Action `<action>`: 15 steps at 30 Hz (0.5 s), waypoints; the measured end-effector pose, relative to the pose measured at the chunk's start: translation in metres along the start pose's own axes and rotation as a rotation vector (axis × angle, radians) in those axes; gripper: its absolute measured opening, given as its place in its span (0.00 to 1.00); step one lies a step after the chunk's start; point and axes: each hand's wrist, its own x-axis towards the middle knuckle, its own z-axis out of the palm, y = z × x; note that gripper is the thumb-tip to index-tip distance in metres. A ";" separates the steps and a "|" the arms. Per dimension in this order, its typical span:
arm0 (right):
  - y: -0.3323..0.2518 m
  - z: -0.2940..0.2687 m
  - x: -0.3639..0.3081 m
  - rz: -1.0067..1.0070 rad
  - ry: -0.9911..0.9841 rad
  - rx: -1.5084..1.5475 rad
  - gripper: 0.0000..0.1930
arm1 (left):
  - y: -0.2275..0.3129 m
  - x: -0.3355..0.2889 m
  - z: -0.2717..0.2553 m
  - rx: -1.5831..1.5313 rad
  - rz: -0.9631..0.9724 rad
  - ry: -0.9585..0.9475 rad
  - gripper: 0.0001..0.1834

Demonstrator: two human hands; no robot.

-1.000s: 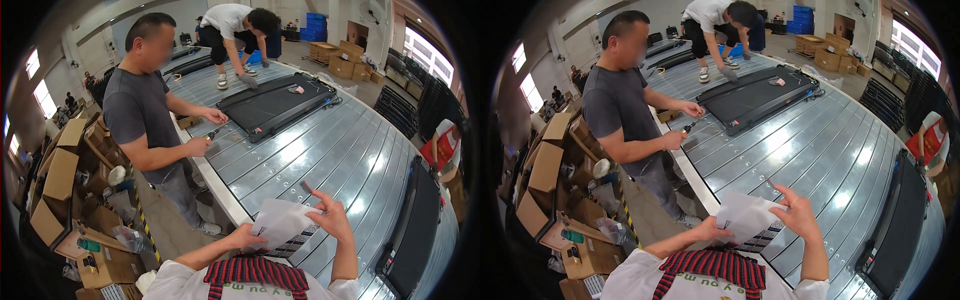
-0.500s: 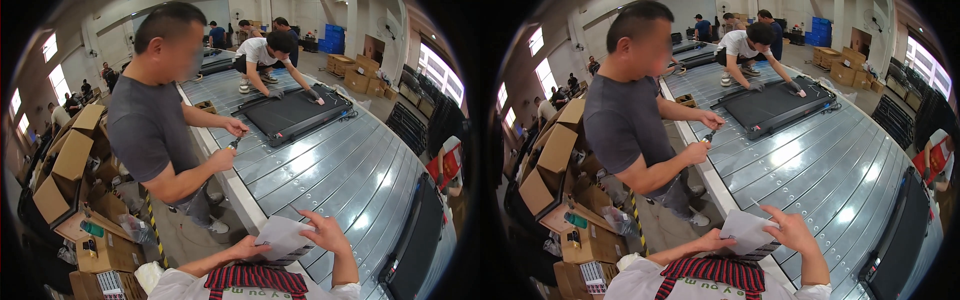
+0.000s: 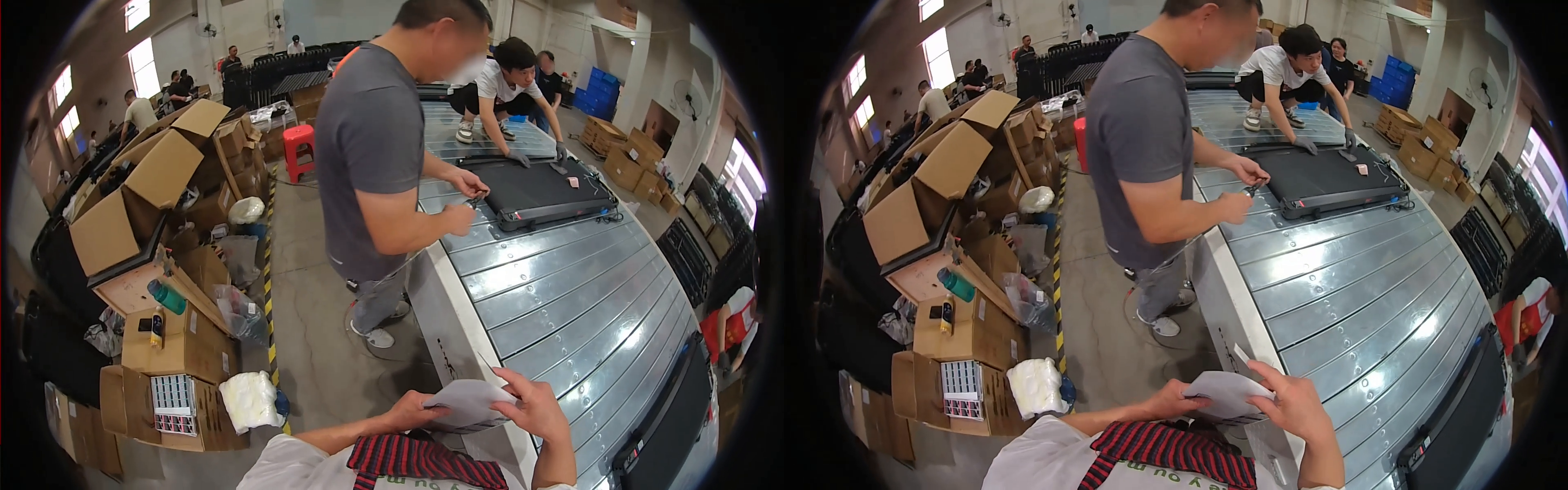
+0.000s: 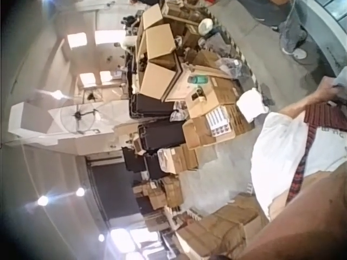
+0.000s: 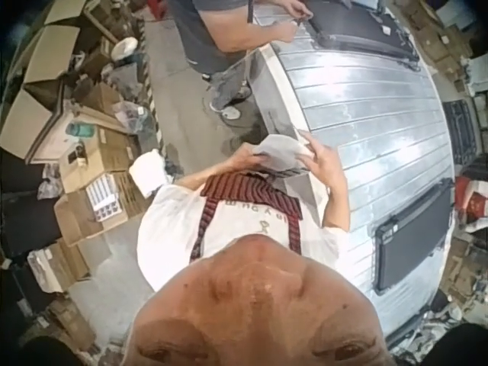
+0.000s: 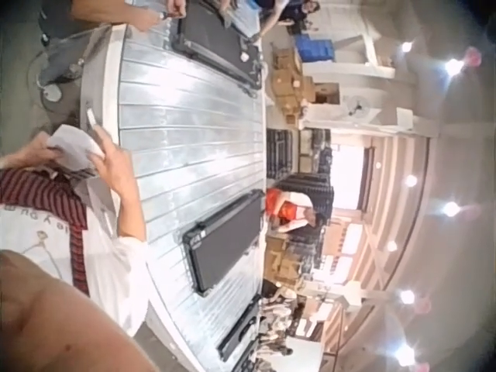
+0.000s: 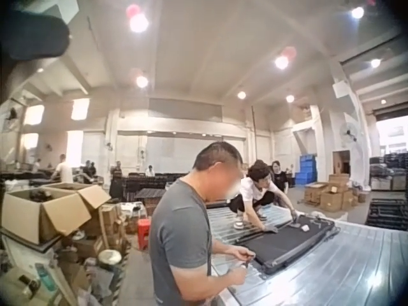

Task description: Apply safety and informational labels to treadmill components on an assembly line.

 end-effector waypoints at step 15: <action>0.011 -0.012 -0.075 -0.071 0.073 -0.219 0.24 | 0.022 0.005 0.054 0.027 0.178 -0.174 0.14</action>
